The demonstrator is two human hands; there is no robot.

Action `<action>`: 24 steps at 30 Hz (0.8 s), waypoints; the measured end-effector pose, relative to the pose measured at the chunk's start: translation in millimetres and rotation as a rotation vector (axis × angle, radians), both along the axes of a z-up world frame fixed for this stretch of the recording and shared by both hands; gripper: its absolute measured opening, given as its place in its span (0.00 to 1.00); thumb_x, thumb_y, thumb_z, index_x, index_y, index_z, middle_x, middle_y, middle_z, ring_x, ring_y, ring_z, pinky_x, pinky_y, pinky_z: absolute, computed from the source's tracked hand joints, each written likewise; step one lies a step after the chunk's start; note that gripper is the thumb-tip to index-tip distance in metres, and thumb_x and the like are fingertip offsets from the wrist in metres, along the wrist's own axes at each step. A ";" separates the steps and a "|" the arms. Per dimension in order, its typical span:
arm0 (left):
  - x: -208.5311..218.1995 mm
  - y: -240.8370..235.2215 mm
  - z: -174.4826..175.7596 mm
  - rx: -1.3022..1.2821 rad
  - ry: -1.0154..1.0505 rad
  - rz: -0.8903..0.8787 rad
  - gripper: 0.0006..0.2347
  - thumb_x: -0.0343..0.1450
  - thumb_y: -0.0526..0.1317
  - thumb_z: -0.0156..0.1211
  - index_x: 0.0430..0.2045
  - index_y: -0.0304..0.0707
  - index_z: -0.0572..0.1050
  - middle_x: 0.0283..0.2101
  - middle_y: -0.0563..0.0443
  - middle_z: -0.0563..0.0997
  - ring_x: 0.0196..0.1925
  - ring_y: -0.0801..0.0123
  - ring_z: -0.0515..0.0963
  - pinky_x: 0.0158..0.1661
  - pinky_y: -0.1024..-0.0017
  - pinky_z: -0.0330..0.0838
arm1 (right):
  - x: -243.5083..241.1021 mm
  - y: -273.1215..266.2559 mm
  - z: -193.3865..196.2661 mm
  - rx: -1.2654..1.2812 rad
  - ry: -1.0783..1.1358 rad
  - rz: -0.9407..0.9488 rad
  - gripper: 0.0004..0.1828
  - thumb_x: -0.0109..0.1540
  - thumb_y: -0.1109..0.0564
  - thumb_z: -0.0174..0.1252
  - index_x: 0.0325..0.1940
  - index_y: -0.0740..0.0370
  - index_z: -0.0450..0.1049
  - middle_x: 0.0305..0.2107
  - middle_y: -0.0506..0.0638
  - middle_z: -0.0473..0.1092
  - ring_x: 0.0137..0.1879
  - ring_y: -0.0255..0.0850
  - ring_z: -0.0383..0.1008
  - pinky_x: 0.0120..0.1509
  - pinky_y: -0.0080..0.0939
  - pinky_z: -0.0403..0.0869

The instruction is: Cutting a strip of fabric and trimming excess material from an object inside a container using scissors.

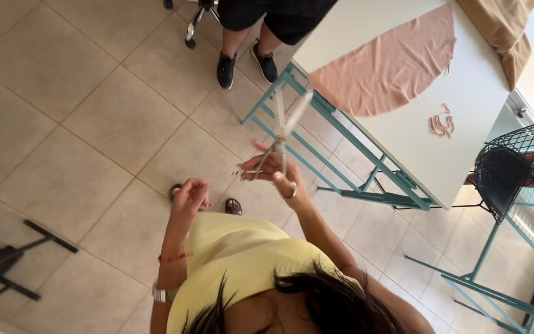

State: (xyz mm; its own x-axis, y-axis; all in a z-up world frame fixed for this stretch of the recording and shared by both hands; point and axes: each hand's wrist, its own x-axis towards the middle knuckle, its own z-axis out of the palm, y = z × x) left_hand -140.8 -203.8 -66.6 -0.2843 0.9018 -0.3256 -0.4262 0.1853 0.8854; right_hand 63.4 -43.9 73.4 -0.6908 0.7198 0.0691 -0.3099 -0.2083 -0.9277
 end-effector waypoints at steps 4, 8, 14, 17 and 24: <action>-73.6 -6.8 2.9 -0.016 -0.028 0.096 0.07 0.83 0.40 0.58 0.49 0.37 0.74 0.35 0.54 0.74 0.35 0.78 0.76 0.45 0.69 0.83 | -88.3 8.9 5.7 -0.011 0.016 0.065 0.53 0.67 0.34 0.61 0.81 0.77 0.56 0.51 0.70 0.76 0.62 0.57 0.81 0.66 0.61 0.79; -181.9 7.5 7.0 -0.005 0.009 0.156 0.07 0.82 0.39 0.59 0.48 0.34 0.75 0.37 0.51 0.76 0.36 0.76 0.78 0.47 0.68 0.81 | -203.6 36.7 -3.8 0.001 0.107 0.147 0.52 0.67 0.37 0.64 0.81 0.80 0.56 0.52 0.69 0.76 0.62 0.55 0.81 0.66 0.58 0.80; -381.2 12.2 46.1 -0.022 0.144 0.166 0.05 0.80 0.34 0.61 0.47 0.34 0.75 0.42 0.47 0.79 0.37 0.72 0.80 0.49 0.69 0.78 | -383.3 50.3 17.6 0.035 0.133 0.094 0.51 0.68 0.38 0.63 0.79 0.81 0.57 0.51 0.68 0.75 0.63 0.56 0.80 0.70 0.62 0.76; -485.2 41.4 54.3 -0.031 0.262 0.145 0.05 0.78 0.31 0.61 0.46 0.33 0.76 0.41 0.45 0.80 0.35 0.69 0.79 0.47 0.68 0.76 | -455.9 68.8 48.0 0.105 0.027 -0.036 0.41 0.66 0.42 0.64 0.72 0.78 0.66 0.47 0.65 0.76 0.58 0.53 0.80 0.64 0.60 0.78; -649.0 126.9 78.9 0.008 0.237 0.182 0.05 0.79 0.33 0.64 0.47 0.35 0.76 0.43 0.46 0.81 0.37 0.70 0.81 0.46 0.69 0.78 | -593.6 166.7 -2.3 0.127 0.010 -0.141 0.49 0.67 0.41 0.65 0.80 0.79 0.58 0.49 0.63 0.74 0.61 0.56 0.78 0.69 0.58 0.78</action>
